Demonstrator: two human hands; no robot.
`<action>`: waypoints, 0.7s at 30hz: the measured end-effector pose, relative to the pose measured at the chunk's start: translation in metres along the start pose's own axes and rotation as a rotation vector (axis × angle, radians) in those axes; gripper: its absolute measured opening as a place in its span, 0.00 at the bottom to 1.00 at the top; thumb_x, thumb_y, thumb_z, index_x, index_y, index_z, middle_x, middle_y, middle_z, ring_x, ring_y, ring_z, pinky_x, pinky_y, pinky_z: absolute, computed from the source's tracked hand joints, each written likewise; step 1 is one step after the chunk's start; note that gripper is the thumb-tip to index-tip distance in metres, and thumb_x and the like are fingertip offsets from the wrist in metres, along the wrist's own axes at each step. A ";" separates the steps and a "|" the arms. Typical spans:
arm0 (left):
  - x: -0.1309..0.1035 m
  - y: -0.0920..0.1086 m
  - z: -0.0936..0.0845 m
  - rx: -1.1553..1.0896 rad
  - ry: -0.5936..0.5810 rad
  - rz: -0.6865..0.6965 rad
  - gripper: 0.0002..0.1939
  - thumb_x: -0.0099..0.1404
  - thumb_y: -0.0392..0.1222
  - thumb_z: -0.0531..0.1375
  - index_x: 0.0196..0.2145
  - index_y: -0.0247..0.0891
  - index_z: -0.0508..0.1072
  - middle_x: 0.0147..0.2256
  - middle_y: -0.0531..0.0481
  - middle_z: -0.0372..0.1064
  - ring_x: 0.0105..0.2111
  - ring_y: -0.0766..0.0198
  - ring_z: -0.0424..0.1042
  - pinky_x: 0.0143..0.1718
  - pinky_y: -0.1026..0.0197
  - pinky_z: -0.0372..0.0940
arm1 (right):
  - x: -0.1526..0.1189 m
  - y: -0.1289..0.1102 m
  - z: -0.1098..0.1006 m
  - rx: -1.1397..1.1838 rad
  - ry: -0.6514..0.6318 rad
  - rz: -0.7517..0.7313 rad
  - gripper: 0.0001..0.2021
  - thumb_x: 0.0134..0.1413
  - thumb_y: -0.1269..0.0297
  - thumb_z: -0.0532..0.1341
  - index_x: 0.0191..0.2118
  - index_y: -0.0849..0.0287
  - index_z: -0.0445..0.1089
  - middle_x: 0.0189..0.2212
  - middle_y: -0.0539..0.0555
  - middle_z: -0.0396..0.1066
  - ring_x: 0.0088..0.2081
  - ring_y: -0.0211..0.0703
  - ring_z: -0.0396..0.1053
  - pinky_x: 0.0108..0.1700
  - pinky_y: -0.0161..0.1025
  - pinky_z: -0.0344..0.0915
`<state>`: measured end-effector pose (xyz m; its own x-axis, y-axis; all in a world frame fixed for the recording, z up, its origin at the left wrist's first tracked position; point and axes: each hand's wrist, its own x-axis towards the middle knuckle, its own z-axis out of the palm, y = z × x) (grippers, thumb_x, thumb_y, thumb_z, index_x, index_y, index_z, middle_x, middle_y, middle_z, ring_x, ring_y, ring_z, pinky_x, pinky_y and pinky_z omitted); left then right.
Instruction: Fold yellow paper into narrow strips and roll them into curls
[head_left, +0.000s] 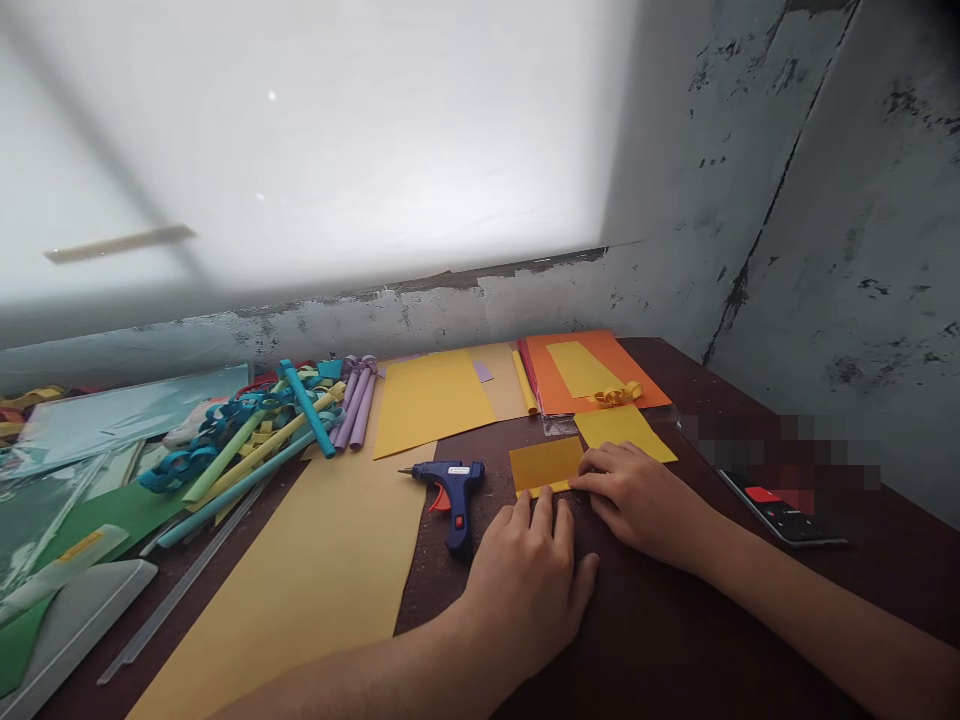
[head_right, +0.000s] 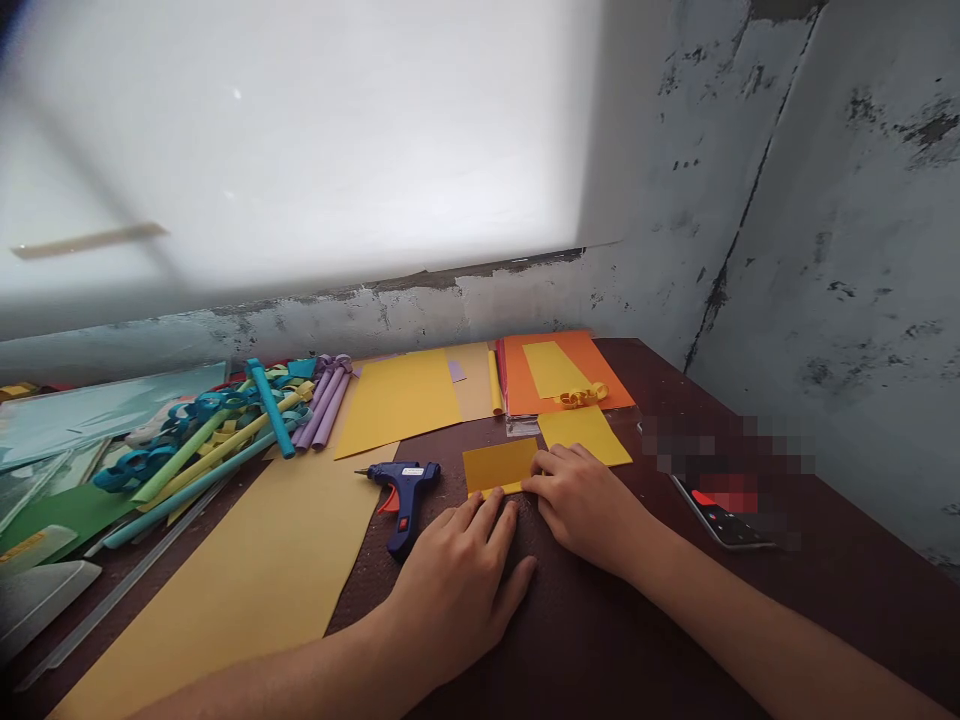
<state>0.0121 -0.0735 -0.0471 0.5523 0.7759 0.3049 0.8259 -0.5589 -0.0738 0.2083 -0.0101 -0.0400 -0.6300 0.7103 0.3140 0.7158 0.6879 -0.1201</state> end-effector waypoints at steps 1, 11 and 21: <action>0.000 0.001 0.000 0.009 -0.009 -0.011 0.26 0.73 0.51 0.52 0.58 0.28 0.72 0.58 0.30 0.71 0.54 0.39 0.73 0.51 0.42 0.72 | 0.000 0.000 0.000 0.003 0.002 0.004 0.13 0.62 0.76 0.57 0.42 0.57 0.79 0.40 0.57 0.75 0.42 0.50 0.70 0.47 0.49 0.64; -0.001 0.001 0.003 0.038 -0.034 -0.004 0.27 0.74 0.50 0.51 0.59 0.26 0.71 0.58 0.27 0.70 0.55 0.36 0.72 0.51 0.41 0.72 | 0.000 -0.001 -0.001 -0.002 0.002 0.028 0.13 0.62 0.75 0.58 0.42 0.56 0.80 0.40 0.57 0.74 0.41 0.49 0.69 0.47 0.48 0.63; -0.003 0.003 0.009 0.051 0.041 0.054 0.26 0.75 0.47 0.51 0.57 0.20 0.71 0.58 0.22 0.69 0.58 0.39 0.71 0.57 0.44 0.68 | -0.001 -0.001 0.000 0.024 -0.009 0.043 0.13 0.60 0.75 0.58 0.42 0.57 0.81 0.40 0.58 0.74 0.42 0.50 0.69 0.48 0.50 0.65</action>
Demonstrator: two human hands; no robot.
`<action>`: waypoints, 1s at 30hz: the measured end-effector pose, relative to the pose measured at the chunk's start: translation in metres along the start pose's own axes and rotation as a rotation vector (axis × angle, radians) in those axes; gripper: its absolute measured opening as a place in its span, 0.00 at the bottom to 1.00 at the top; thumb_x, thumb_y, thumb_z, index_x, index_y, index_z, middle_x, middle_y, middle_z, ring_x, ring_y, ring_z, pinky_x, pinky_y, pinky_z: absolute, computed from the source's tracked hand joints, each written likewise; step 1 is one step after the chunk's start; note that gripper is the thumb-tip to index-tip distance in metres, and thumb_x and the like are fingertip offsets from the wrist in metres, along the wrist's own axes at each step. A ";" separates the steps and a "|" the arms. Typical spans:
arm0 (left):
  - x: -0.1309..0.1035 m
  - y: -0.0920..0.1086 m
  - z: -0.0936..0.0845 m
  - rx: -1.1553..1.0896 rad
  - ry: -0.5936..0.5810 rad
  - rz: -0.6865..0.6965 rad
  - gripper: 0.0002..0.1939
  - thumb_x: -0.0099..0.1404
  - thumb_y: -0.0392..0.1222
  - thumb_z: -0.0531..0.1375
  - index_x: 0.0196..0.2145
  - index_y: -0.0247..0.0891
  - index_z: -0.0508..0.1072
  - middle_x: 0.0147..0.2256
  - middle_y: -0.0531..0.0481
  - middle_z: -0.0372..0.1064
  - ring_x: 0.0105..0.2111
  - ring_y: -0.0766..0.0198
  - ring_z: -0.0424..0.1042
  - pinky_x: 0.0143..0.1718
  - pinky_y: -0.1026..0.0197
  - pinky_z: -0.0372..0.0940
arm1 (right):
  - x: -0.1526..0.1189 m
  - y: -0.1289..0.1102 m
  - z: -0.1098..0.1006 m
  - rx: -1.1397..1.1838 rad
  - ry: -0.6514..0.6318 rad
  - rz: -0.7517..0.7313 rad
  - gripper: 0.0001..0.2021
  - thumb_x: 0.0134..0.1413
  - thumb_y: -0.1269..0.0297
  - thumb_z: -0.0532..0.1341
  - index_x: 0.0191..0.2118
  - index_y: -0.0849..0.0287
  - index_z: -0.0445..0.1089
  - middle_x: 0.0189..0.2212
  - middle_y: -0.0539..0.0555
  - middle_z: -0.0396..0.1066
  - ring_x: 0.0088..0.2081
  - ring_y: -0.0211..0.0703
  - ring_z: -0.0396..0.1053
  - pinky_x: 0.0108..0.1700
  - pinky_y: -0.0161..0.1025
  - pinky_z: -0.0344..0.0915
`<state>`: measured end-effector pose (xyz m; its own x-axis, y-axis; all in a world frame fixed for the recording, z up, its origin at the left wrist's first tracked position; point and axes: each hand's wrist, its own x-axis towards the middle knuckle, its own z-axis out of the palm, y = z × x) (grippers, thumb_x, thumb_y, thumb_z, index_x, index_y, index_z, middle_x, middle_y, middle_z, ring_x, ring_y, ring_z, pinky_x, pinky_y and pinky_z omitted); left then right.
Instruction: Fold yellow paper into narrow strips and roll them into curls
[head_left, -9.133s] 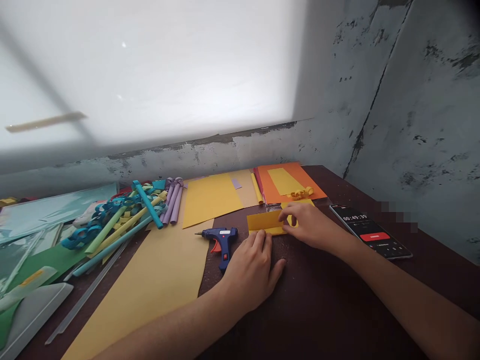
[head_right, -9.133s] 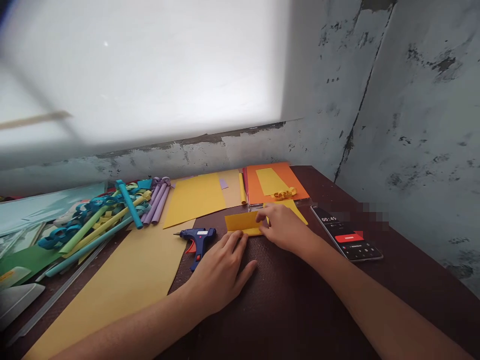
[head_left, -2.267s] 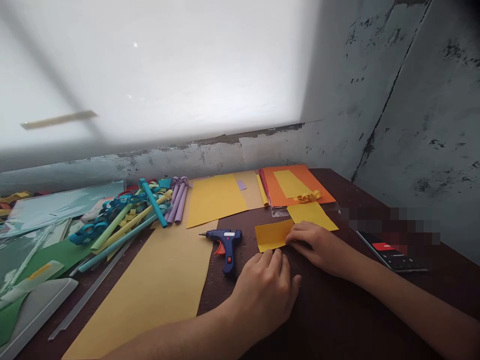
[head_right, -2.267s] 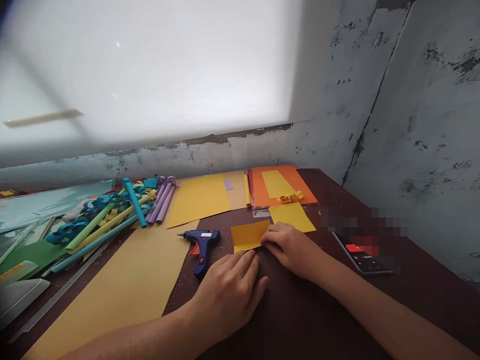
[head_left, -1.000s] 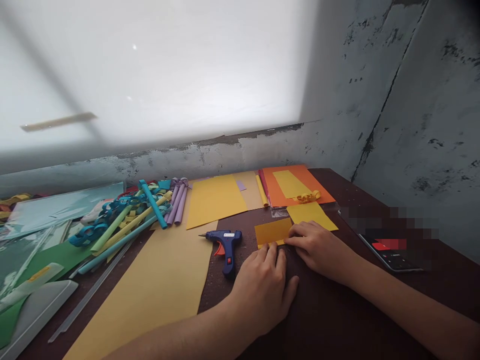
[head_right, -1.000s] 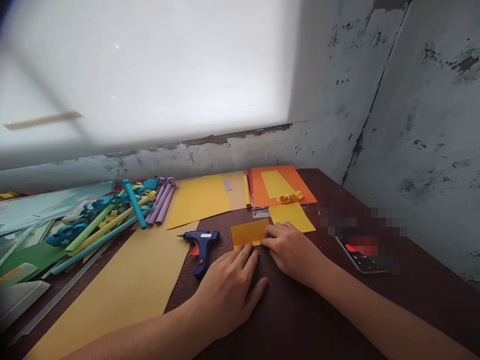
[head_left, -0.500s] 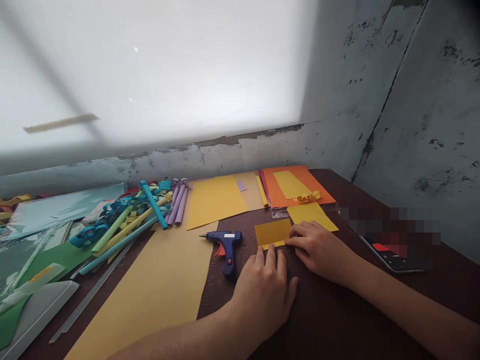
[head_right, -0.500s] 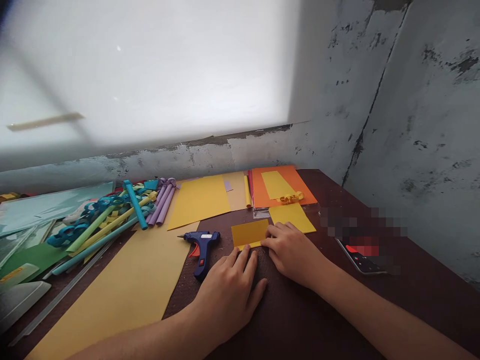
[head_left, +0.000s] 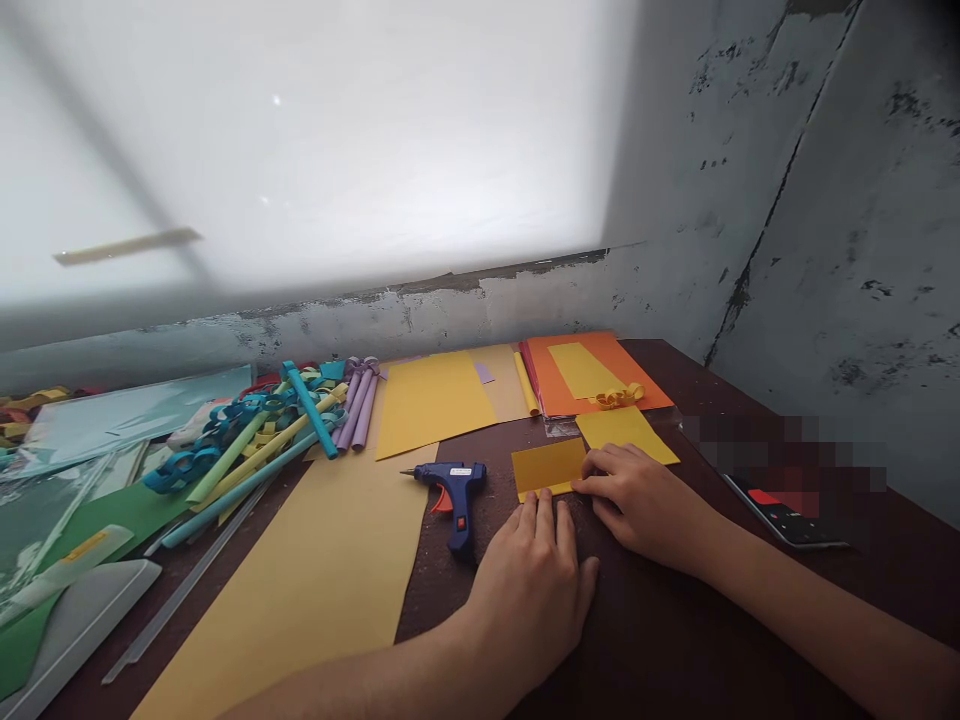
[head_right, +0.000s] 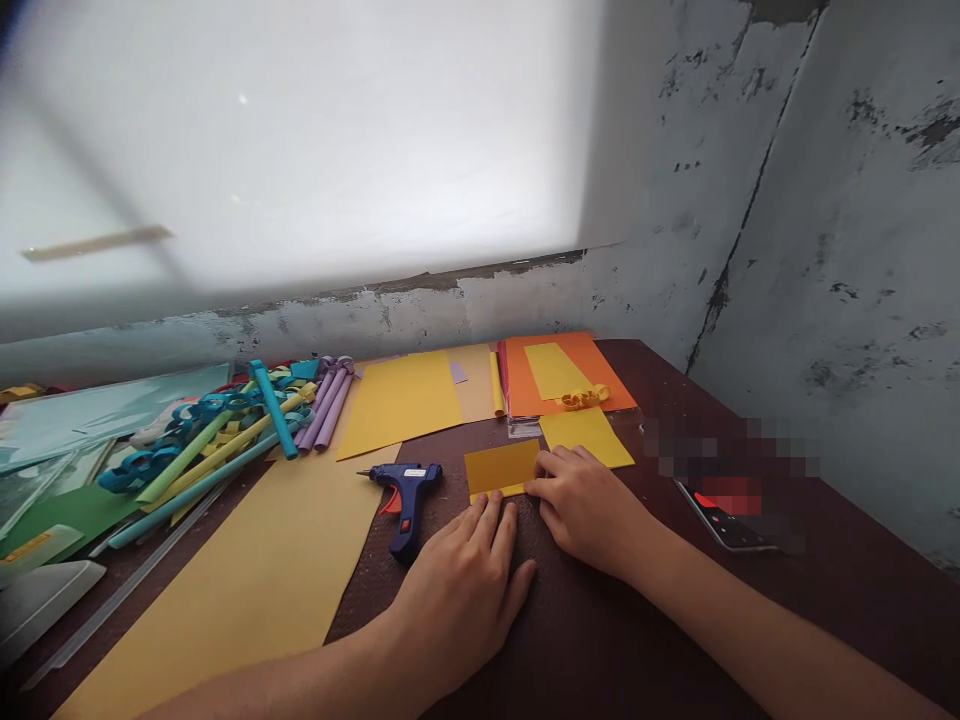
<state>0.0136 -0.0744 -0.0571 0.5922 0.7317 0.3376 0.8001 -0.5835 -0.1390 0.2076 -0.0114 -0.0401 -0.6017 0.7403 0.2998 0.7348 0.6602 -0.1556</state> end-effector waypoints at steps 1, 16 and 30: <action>0.000 0.000 0.001 -0.001 0.002 0.000 0.26 0.75 0.47 0.51 0.58 0.20 0.71 0.58 0.22 0.69 0.59 0.39 0.71 0.57 0.44 0.68 | 0.000 0.000 0.000 0.007 0.000 0.004 0.13 0.60 0.75 0.58 0.41 0.58 0.81 0.40 0.58 0.74 0.42 0.50 0.69 0.48 0.49 0.66; 0.003 -0.002 -0.005 -0.014 -0.014 0.013 0.26 0.74 0.46 0.51 0.57 0.21 0.71 0.57 0.23 0.70 0.57 0.39 0.71 0.56 0.44 0.69 | -0.001 -0.001 0.001 0.030 -0.009 0.021 0.12 0.59 0.76 0.59 0.39 0.57 0.80 0.39 0.57 0.73 0.42 0.49 0.70 0.47 0.46 0.67; 0.009 -0.007 -0.017 -0.130 -0.123 -0.062 0.28 0.74 0.51 0.50 0.60 0.26 0.68 0.54 0.32 0.71 0.51 0.45 0.70 0.53 0.44 0.68 | 0.000 0.000 -0.007 -0.003 0.004 0.080 0.13 0.59 0.75 0.59 0.36 0.56 0.81 0.37 0.56 0.75 0.41 0.49 0.69 0.45 0.47 0.64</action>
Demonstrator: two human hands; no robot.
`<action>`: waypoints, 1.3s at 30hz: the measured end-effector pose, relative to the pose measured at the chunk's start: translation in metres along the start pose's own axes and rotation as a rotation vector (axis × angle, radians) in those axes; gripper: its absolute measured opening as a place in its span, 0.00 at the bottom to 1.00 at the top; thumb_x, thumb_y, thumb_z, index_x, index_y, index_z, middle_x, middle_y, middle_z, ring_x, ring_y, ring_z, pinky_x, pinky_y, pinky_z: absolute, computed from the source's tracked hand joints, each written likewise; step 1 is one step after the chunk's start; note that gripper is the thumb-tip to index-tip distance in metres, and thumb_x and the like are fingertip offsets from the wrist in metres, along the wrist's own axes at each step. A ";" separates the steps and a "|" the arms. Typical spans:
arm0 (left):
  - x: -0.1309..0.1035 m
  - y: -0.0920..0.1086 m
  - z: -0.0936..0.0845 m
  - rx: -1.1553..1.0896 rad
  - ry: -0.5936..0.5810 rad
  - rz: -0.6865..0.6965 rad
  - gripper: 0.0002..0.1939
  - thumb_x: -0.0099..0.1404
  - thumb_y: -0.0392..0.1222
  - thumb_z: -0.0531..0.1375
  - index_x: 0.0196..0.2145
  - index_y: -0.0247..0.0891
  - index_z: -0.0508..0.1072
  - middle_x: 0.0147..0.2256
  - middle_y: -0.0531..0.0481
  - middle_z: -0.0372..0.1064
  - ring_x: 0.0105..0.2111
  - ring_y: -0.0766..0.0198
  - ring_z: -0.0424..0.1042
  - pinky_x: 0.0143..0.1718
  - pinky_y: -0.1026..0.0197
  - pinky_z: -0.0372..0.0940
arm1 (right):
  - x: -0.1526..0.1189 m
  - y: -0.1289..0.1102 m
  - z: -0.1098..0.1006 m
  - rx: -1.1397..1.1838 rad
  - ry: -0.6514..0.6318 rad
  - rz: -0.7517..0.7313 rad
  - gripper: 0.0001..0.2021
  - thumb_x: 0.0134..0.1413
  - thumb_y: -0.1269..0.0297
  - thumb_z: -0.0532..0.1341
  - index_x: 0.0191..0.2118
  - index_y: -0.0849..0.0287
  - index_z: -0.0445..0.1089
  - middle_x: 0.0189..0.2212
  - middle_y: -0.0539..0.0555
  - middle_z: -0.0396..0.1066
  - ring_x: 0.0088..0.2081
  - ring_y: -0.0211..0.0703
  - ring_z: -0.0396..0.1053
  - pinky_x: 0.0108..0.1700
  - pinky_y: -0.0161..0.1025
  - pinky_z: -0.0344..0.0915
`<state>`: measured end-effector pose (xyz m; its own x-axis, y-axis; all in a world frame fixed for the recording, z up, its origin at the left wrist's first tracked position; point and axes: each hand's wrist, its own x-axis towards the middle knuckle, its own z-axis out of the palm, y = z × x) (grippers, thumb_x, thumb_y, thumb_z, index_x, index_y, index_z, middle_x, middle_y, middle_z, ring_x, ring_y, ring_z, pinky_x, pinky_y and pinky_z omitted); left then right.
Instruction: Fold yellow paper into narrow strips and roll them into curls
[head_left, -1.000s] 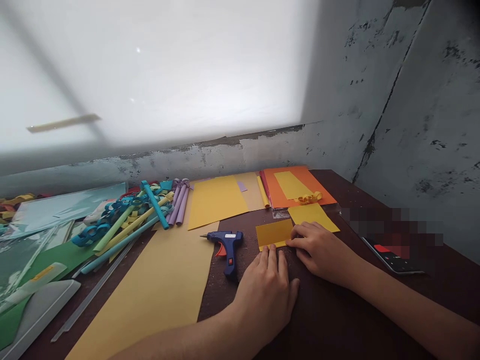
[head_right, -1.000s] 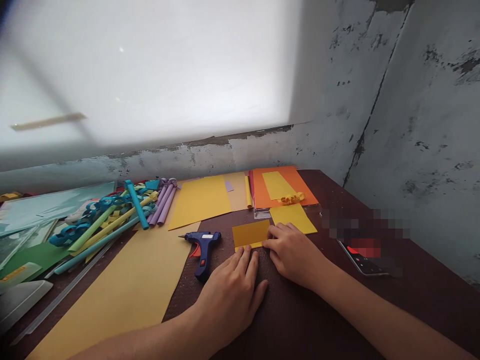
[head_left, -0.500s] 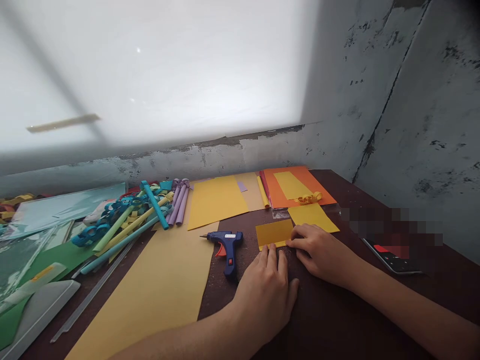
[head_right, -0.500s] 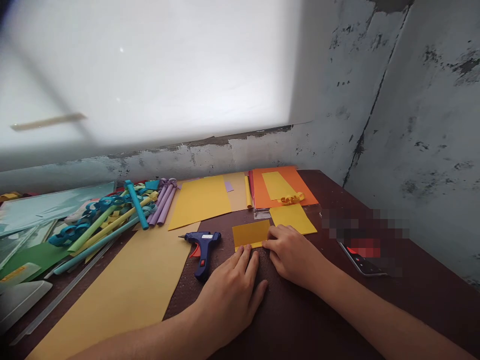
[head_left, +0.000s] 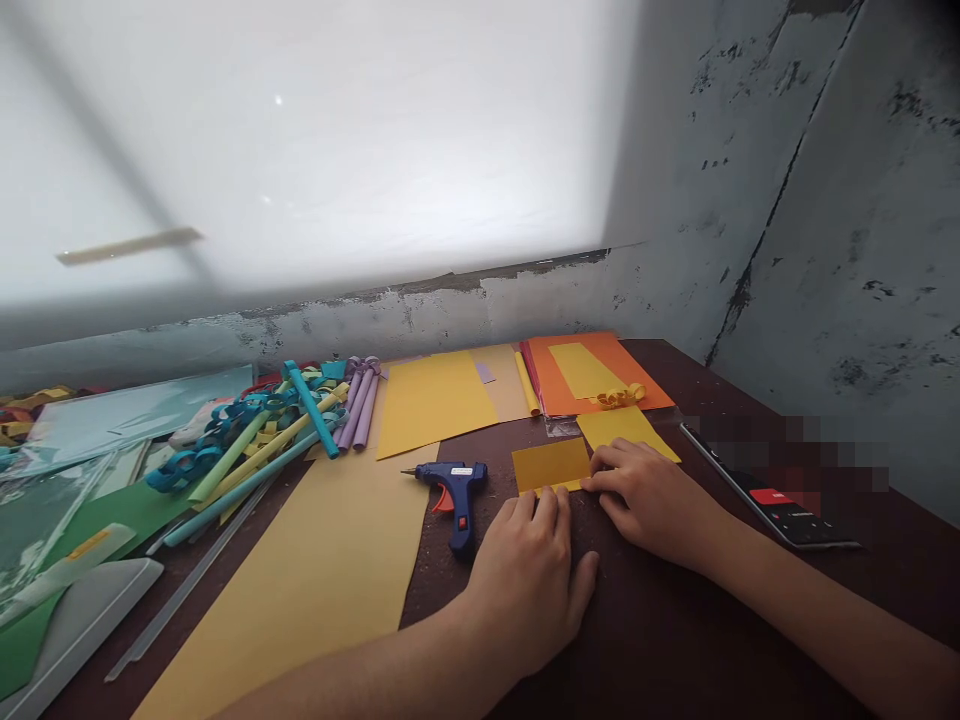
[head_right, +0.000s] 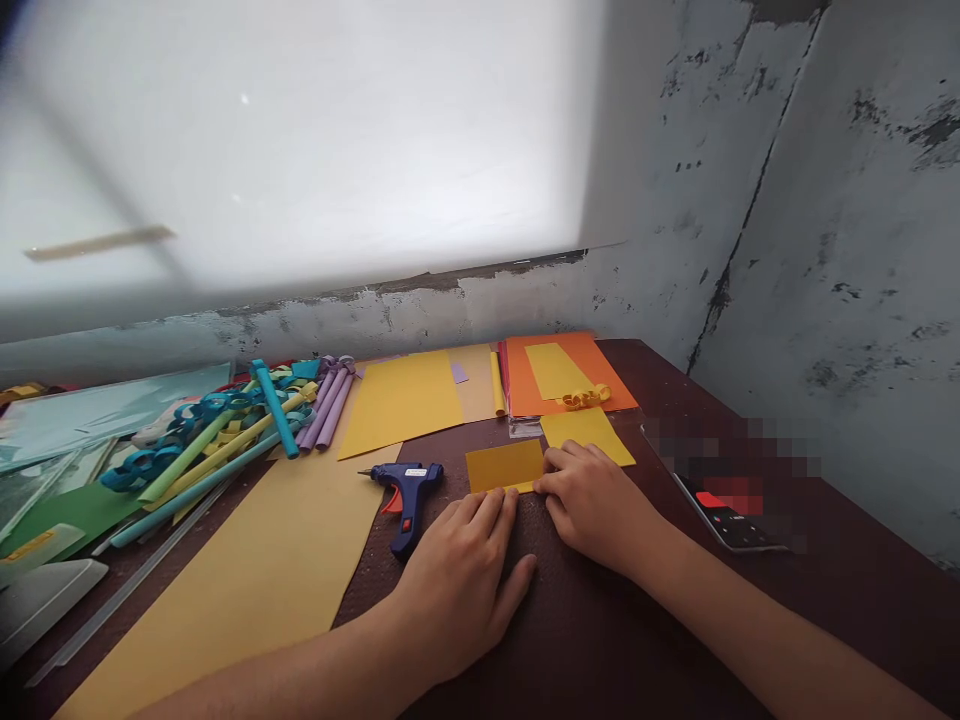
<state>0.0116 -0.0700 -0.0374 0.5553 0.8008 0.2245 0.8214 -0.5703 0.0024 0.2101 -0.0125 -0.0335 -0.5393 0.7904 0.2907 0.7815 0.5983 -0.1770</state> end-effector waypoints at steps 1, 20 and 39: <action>0.000 0.000 -0.001 -0.001 -0.003 0.001 0.28 0.74 0.52 0.50 0.61 0.26 0.67 0.54 0.33 0.71 0.50 0.45 0.70 0.53 0.44 0.68 | 0.000 0.001 0.000 0.001 0.005 0.005 0.13 0.59 0.75 0.59 0.35 0.56 0.81 0.37 0.56 0.75 0.41 0.49 0.69 0.45 0.47 0.64; 0.003 -0.002 -0.008 -0.055 -0.019 0.025 0.20 0.73 0.48 0.52 0.53 0.30 0.71 0.46 0.39 0.69 0.45 0.50 0.66 0.50 0.48 0.70 | -0.002 0.009 -0.001 0.042 0.005 0.052 0.14 0.58 0.75 0.58 0.30 0.57 0.80 0.33 0.56 0.74 0.38 0.48 0.70 0.44 0.45 0.65; 0.000 0.002 -0.002 -0.013 -0.016 -0.053 0.22 0.73 0.47 0.50 0.52 0.27 0.73 0.46 0.35 0.71 0.46 0.48 0.70 0.49 0.47 0.71 | -0.002 -0.004 0.005 0.039 -0.039 -0.093 0.13 0.59 0.77 0.56 0.38 0.59 0.79 0.37 0.58 0.72 0.40 0.48 0.70 0.45 0.45 0.67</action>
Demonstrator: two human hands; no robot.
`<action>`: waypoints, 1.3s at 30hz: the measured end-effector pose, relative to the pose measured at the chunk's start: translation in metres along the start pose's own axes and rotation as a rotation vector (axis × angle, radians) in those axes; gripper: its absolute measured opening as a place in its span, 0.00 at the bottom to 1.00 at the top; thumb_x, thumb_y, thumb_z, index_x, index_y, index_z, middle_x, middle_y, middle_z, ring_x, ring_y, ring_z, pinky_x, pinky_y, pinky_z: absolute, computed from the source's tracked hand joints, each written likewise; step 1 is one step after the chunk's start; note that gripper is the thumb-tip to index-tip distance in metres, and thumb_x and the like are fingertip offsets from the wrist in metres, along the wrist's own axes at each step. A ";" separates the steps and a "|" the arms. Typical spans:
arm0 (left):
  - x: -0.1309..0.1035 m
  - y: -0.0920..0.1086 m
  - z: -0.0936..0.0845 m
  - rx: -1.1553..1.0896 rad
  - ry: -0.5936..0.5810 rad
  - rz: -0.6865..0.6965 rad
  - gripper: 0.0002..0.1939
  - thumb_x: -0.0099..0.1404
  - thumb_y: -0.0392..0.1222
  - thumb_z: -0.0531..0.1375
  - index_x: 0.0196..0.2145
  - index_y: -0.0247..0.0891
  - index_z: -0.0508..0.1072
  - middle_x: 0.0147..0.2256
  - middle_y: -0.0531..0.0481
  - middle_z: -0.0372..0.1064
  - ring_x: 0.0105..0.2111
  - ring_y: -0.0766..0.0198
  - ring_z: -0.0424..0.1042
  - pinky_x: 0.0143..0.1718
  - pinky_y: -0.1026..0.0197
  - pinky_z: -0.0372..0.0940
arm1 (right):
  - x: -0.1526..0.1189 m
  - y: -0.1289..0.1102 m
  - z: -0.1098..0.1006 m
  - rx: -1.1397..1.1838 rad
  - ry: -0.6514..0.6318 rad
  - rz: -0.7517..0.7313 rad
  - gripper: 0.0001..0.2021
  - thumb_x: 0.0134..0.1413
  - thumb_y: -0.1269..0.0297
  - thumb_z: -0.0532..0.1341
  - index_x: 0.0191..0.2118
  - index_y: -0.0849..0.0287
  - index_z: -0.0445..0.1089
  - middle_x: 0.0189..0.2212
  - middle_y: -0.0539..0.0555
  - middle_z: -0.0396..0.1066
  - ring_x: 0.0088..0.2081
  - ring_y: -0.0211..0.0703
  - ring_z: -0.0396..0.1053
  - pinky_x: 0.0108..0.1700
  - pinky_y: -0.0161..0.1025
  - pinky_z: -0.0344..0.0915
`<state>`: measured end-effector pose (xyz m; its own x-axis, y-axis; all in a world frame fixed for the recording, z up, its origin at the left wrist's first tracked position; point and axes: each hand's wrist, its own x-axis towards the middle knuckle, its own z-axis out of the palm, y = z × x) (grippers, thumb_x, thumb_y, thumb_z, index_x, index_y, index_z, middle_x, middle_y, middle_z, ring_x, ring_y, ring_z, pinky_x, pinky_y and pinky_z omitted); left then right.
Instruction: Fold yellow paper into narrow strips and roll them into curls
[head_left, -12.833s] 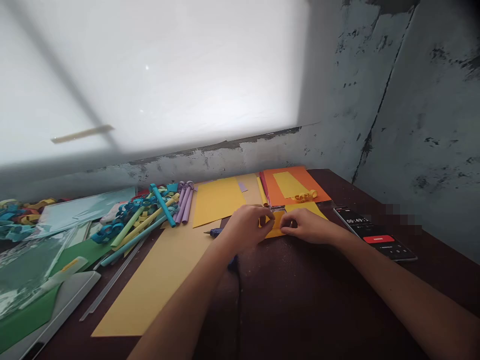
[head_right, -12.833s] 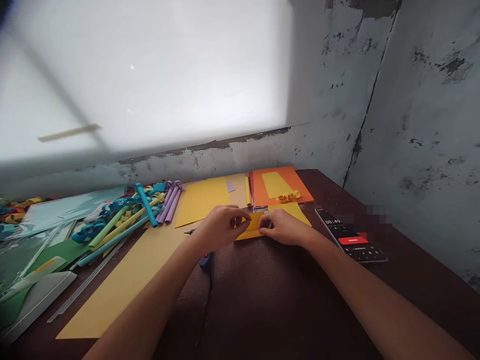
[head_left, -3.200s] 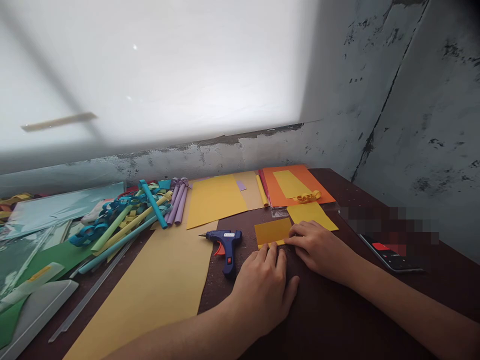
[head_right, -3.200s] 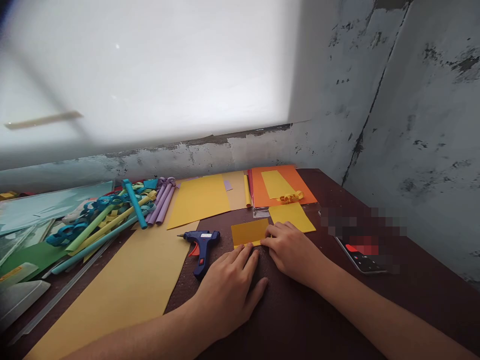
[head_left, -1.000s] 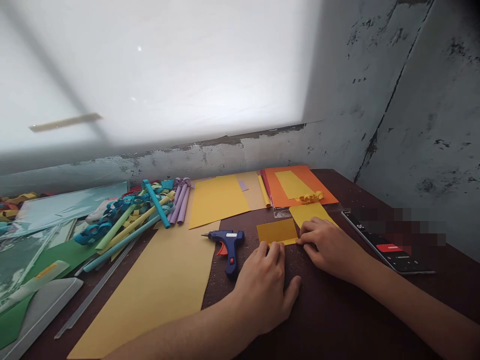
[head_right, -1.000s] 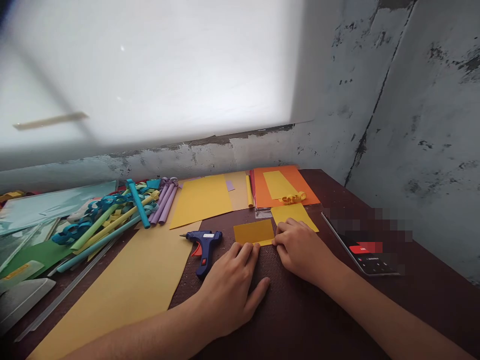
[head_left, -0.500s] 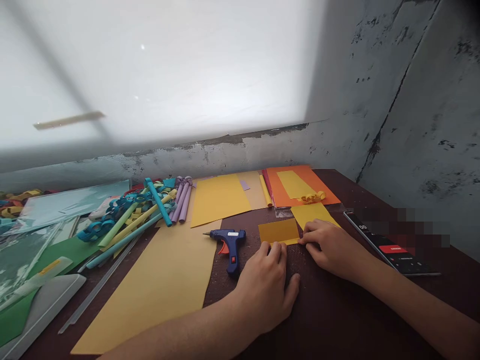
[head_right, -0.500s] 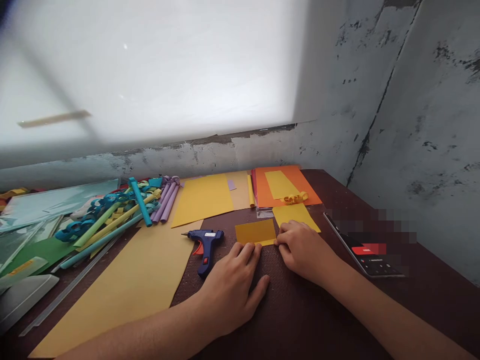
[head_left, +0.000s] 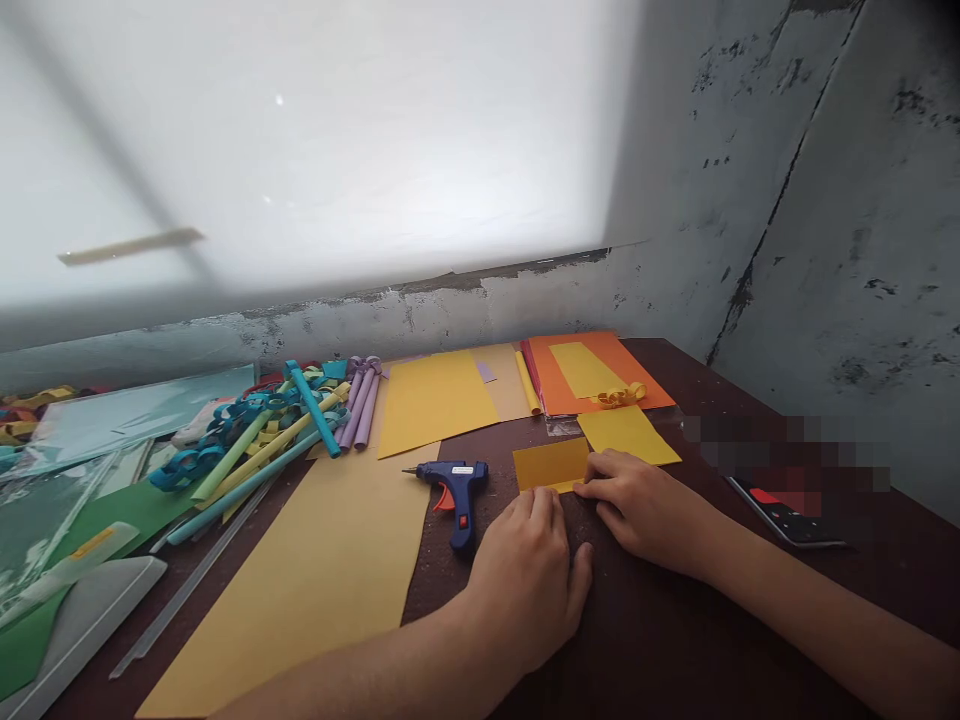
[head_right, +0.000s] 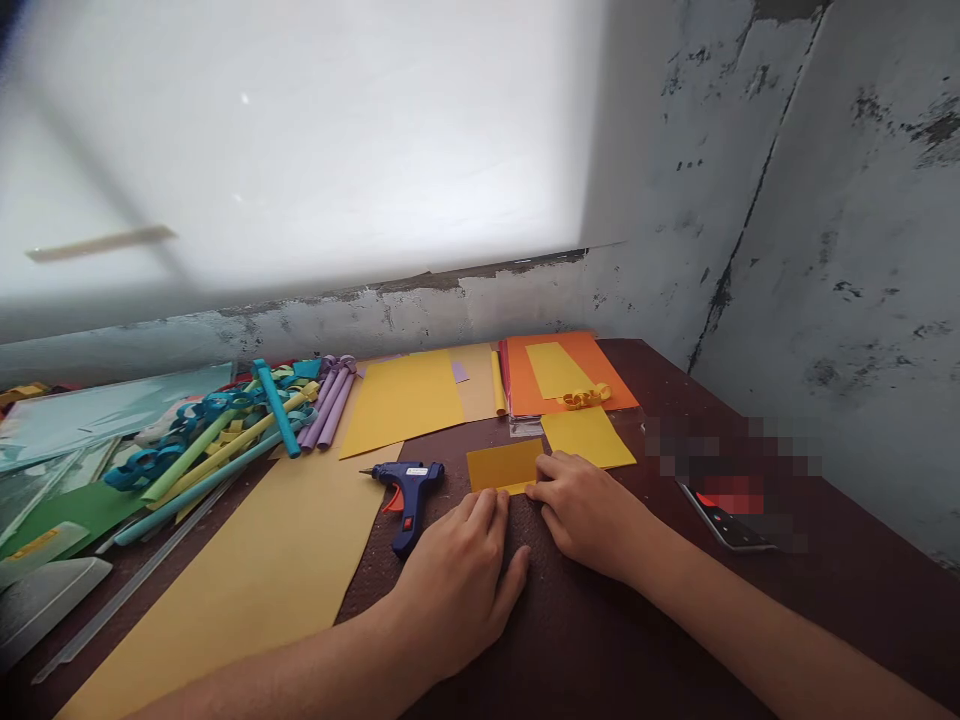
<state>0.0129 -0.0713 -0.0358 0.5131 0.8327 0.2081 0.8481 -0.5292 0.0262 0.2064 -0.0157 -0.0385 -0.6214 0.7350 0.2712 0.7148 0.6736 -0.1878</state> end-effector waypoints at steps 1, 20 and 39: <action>0.000 0.001 -0.001 0.025 -0.003 -0.014 0.21 0.73 0.47 0.50 0.50 0.27 0.74 0.44 0.35 0.71 0.44 0.48 0.71 0.48 0.47 0.71 | 0.000 0.000 0.000 -0.013 0.004 0.006 0.13 0.59 0.77 0.57 0.37 0.59 0.79 0.37 0.58 0.72 0.39 0.48 0.70 0.44 0.45 0.66; 0.021 -0.030 -0.022 0.067 -0.096 -0.031 0.15 0.68 0.31 0.54 0.29 0.36 0.78 0.32 0.42 0.76 0.35 0.55 0.75 0.39 0.55 0.68 | 0.002 0.003 -0.006 -0.043 0.050 0.061 0.11 0.57 0.78 0.56 0.29 0.59 0.72 0.32 0.57 0.73 0.39 0.49 0.68 0.44 0.45 0.64; 0.033 -0.050 -0.006 0.154 -0.070 0.022 0.10 0.73 0.30 0.53 0.38 0.36 0.74 0.37 0.45 0.73 0.38 0.53 0.72 0.40 0.53 0.66 | 0.010 0.018 0.009 -0.014 0.080 0.046 0.11 0.68 0.75 0.52 0.44 0.59 0.72 0.38 0.57 0.73 0.41 0.50 0.69 0.45 0.47 0.65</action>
<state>-0.0135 -0.0176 -0.0248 0.5352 0.8333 0.1383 0.8440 -0.5205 -0.1294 0.2102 0.0042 -0.0481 -0.5607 0.7562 0.3373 0.7467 0.6378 -0.1887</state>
